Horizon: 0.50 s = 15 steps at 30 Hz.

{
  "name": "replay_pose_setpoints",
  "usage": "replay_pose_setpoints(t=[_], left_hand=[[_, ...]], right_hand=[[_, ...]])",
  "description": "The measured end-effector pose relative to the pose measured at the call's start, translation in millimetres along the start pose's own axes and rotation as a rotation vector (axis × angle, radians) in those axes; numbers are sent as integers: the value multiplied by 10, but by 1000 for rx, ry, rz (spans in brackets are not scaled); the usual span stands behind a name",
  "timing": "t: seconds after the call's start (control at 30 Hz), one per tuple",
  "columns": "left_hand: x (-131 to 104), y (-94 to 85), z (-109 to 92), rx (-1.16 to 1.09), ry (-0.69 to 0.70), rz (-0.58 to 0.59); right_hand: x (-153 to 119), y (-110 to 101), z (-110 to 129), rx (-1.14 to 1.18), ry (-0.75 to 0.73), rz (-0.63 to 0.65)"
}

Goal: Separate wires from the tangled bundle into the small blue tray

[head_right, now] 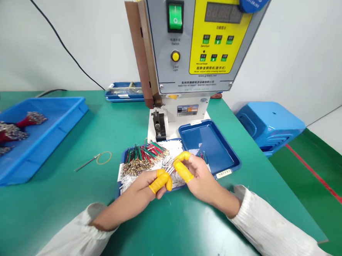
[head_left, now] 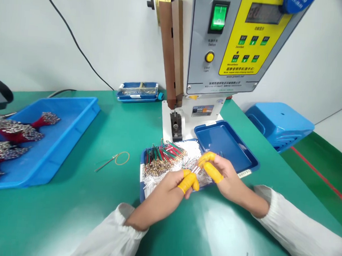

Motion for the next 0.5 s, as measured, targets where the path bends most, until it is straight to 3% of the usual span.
replay_pose_setpoints(t=[0.2,0.37,0.5], left_hand=[[-30,14,-37,24,-25,127],[-37,20,-65,28,-57,154],[-18,37,-79,-15,-55,148]], right_hand=[[-47,-43,-52,-280,-108,95],[-64,-35,-52,-314,-175,136],[-80,18,-32,-287,-147,207]])
Point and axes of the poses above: each hand's wrist, its own x-axis towards the middle knuckle, its own y-axis out of the palm, z = x × y, the point moved 1 cm from there along x, towards the middle knuckle
